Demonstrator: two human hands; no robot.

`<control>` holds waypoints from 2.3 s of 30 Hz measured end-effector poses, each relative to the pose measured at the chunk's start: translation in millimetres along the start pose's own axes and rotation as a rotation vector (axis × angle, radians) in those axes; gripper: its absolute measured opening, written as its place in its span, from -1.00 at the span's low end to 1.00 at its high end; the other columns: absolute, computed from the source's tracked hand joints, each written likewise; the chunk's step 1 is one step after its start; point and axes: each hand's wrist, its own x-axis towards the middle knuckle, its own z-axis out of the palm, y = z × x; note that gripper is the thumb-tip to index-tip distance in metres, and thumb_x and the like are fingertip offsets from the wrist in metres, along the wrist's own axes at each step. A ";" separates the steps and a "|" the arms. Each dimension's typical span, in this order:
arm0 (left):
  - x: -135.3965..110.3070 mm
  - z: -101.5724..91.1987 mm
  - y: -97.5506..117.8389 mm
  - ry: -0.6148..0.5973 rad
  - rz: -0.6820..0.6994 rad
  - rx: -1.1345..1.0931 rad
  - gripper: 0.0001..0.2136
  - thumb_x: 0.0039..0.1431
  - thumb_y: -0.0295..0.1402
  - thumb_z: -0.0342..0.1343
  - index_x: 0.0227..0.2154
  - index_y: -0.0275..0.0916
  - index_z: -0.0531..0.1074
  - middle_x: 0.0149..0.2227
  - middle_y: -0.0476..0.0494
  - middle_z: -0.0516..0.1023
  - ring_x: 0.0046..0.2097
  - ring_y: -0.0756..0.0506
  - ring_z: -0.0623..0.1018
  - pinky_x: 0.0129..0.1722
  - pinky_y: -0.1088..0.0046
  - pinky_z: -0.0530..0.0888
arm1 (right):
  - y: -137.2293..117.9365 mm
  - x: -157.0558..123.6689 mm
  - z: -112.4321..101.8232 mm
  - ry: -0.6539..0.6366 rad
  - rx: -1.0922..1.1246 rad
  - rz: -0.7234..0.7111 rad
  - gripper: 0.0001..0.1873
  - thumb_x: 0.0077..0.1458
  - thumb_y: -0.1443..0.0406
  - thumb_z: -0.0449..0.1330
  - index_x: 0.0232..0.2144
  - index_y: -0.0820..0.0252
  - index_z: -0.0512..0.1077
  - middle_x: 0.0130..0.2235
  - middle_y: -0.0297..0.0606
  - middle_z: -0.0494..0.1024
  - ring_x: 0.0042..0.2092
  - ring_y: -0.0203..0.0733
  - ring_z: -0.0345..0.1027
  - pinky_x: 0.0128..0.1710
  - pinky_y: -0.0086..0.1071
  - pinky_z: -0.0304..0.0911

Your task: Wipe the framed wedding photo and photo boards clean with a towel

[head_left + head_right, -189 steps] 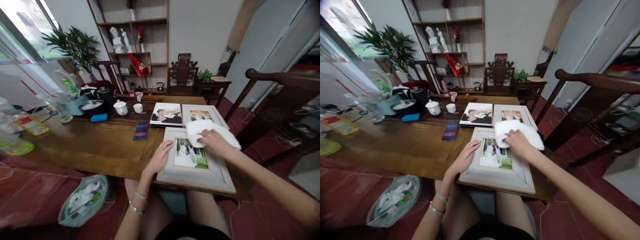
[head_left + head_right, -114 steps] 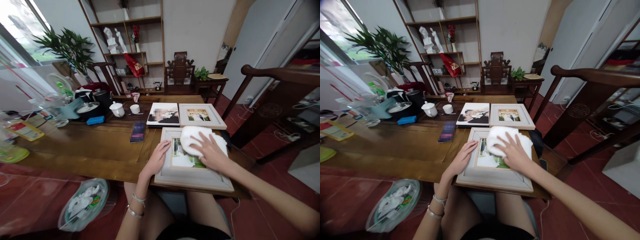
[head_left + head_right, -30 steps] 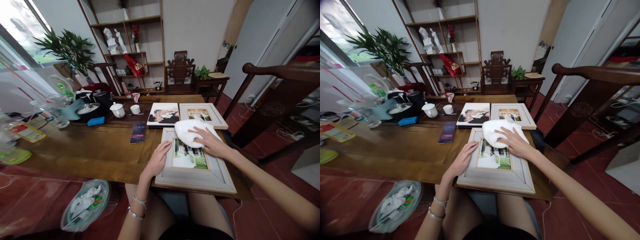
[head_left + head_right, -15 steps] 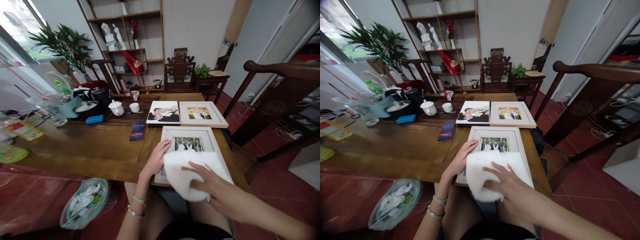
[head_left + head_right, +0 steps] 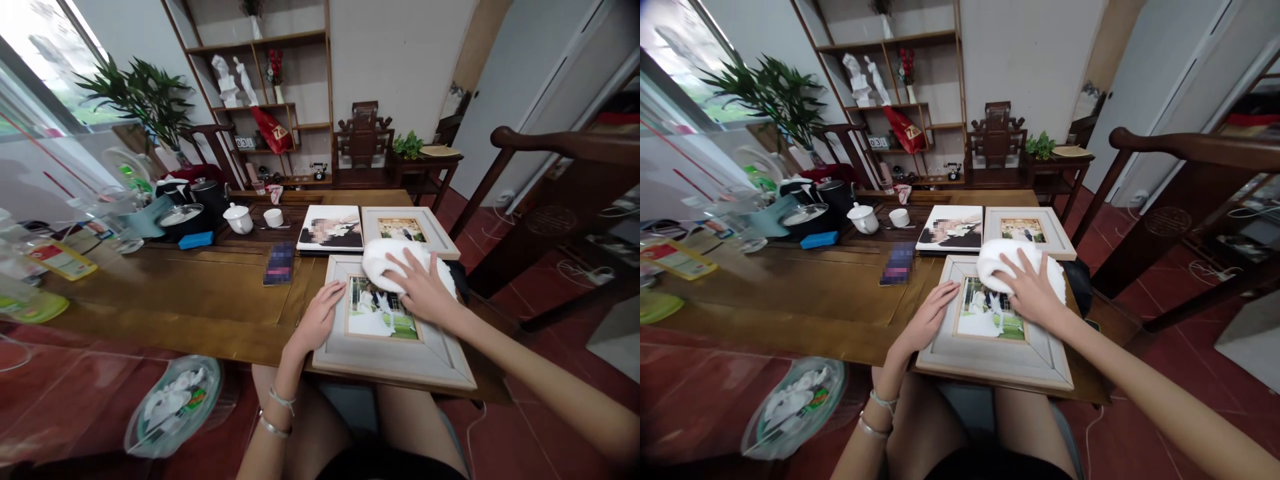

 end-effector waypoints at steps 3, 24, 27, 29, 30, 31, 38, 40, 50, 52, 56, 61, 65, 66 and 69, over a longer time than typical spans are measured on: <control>-0.7 0.8 0.0 0.016 0.005 -0.017 -0.57 0.29 -0.49 -0.22 0.18 -0.11 0.25 0.23 -0.15 0.27 0.30 -0.13 0.16 0.29 0.03 0.11 | -6.1 16.8 -0.3 -0.011 -0.011 -0.025 -0.30 -0.09 0.48 0.02 0.16 0.08 0.26 0.32 -0.18 0.05 0.32 0.32 -0.31 0.14 0.43 -0.39; 23.6 -0.5 12.0 0.119 -0.049 -0.003 -0.47 -0.07 -0.72 -0.14 -0.07 -0.24 0.48 -0.01 -0.18 0.51 0.09 -0.14 0.39 0.20 0.09 0.28 | -89.7 -30.3 -17.9 -0.193 0.178 -0.092 -0.43 -0.09 0.43 0.10 0.04 0.15 0.39 0.29 -0.08 0.11 0.28 0.36 -0.17 0.16 0.26 -0.17; 25.0 2.4 10.3 0.133 -0.041 0.013 -0.47 -0.05 -0.72 -0.15 -0.06 -0.24 0.47 0.00 -0.18 0.50 0.10 -0.13 0.38 0.19 0.11 0.29 | -105.3 -37.6 -23.3 -0.215 0.189 -0.085 -0.47 -0.05 0.40 0.12 0.04 0.11 0.39 0.29 -0.08 0.12 0.28 0.35 -0.16 0.16 0.27 -0.17; 24.3 4.0 7.9 0.129 -0.041 0.025 -0.48 -0.02 -0.72 -0.17 -0.05 -0.25 0.46 0.01 -0.19 0.48 0.10 -0.13 0.38 0.19 0.12 0.30 | -123.6 -47.0 -29.4 -0.243 0.215 -0.101 -0.49 0.02 0.34 0.12 0.07 0.07 0.37 0.29 -0.05 0.11 0.27 0.39 -0.14 0.14 0.29 -0.14; 23.7 4.5 6.7 0.123 -0.040 0.034 -0.48 -0.01 -0.72 -0.17 -0.05 -0.25 0.46 0.02 -0.19 0.48 0.11 -0.13 0.37 0.19 0.12 0.30 | -133.7 -52.4 -32.2 -0.258 0.232 -0.119 -0.50 0.05 0.31 0.11 0.09 0.07 0.36 0.29 -0.01 0.10 0.27 0.42 -0.13 0.13 0.30 -0.11; 23.0 4.9 5.4 0.114 -0.037 0.045 -0.49 0.01 -0.71 -0.18 -0.03 -0.27 0.45 0.03 -0.20 0.47 0.11 -0.13 0.37 0.20 0.13 0.29 | -143.3 -57.7 -34.6 -0.273 0.245 -0.137 -0.51 0.09 0.29 0.10 0.10 0.07 0.35 0.29 0.02 0.09 0.26 0.45 -0.11 0.11 0.31 -0.08; 18.4 5.6 3.7 0.016 -0.046 0.125 -0.60 0.27 -0.50 -0.18 0.13 -0.23 0.29 0.21 -0.20 0.31 0.28 -0.14 0.21 0.27 0.08 0.18 | -144.0 -70.2 -41.1 -0.311 0.225 -0.106 -0.49 0.06 0.30 0.14 0.11 0.02 0.34 0.27 0.01 0.15 0.23 0.39 0.02 0.07 0.20 0.08; 18.2 5.6 5.1 0.005 -0.052 0.140 -0.62 0.32 -0.40 -0.18 0.14 -0.23 0.29 0.21 -0.21 0.31 0.27 -0.15 0.22 0.26 0.08 0.18 | -120.2 -65.4 -40.3 -0.303 0.153 -0.040 -0.45 0.01 0.34 0.16 0.10 0.05 0.34 0.24 0.01 0.21 0.20 0.35 0.07 0.04 0.14 0.15; 19.4 7.6 6.8 0.005 -0.077 0.173 -0.63 0.34 -0.35 -0.21 0.12 -0.27 0.31 0.20 -0.24 0.31 0.25 -0.16 0.25 0.24 0.11 0.22 | -98.9 -42.1 -32.1 -0.196 -0.075 0.098 -0.51 -0.01 0.34 0.17 0.04 0.16 0.40 0.17 0.06 0.30 0.15 0.32 0.14 -0.01 0.04 0.16; 19.7 7.4 6.3 0.002 -0.079 0.178 -0.63 0.34 -0.35 -0.22 0.12 -0.25 0.30 0.20 -0.22 0.31 0.25 -0.15 0.25 0.24 0.11 0.22 | -124.5 -41.7 -33.6 -0.212 -0.011 0.036 -0.51 0.01 0.27 0.20 0.04 0.12 0.39 0.18 0.05 0.29 0.16 0.33 0.13 0.01 0.04 0.14; 20.7 6.4 5.7 0.006 -0.086 0.174 -0.63 0.34 -0.35 -0.22 0.12 -0.21 0.31 0.20 -0.19 0.32 0.24 -0.13 0.27 0.24 0.13 0.22 | -157.2 -48.8 -33.2 -0.156 0.034 -0.056 -0.58 0.07 0.26 0.17 0.02 0.14 0.42 0.17 0.11 0.30 0.18 0.34 0.13 0.04 0.07 0.11; 20.3 6.2 5.0 -0.007 -0.072 0.173 -0.64 0.33 -0.39 -0.20 0.11 -0.23 0.32 0.20 -0.20 0.32 0.25 -0.14 0.25 0.23 0.13 0.24 | -135.5 -73.5 -36.3 -0.107 0.137 -0.306 -0.67 0.04 0.30 0.18 -0.10 0.13 0.50 0.19 0.07 0.28 0.20 0.29 0.11 0.10 0.08 0.06; 19.4 6.9 5.1 0.010 -0.042 0.184 -0.64 0.31 -0.40 -0.16 0.11 -0.21 0.32 0.19 -0.21 0.33 0.24 -0.16 0.26 0.22 0.11 0.25 | -76.1 -84.1 -44.9 -0.239 0.221 -0.294 -0.54 -0.09 0.43 0.14 -0.09 0.02 0.46 0.24 -0.14 0.23 0.25 0.14 0.05 0.12 0.03 0.09; 19.2 6.9 5.6 0.014 -0.034 0.186 -0.65 0.31 -0.40 -0.16 0.11 -0.20 0.32 0.19 -0.21 0.33 0.24 -0.16 0.27 0.22 0.11 0.25 | -58.8 -83.0 -45.9 -0.255 0.194 -0.258 -0.49 -0.12 0.47 0.11 -0.08 0.02 0.45 0.23 -0.15 0.25 0.24 0.12 0.07 0.11 0.03 0.10; 19.1 6.5 7.6 0.008 -0.032 0.201 -0.65 0.31 -0.39 -0.16 0.11 -0.19 0.31 0.18 -0.21 0.33 0.24 -0.16 0.26 0.22 0.11 0.26 | -10.3 -68.5 -43.7 -0.218 0.074 -0.179 -0.46 -0.10 0.49 0.05 -0.03 0.09 0.41 0.17 -0.05 0.32 0.14 0.14 0.21 0.05 0.06 0.15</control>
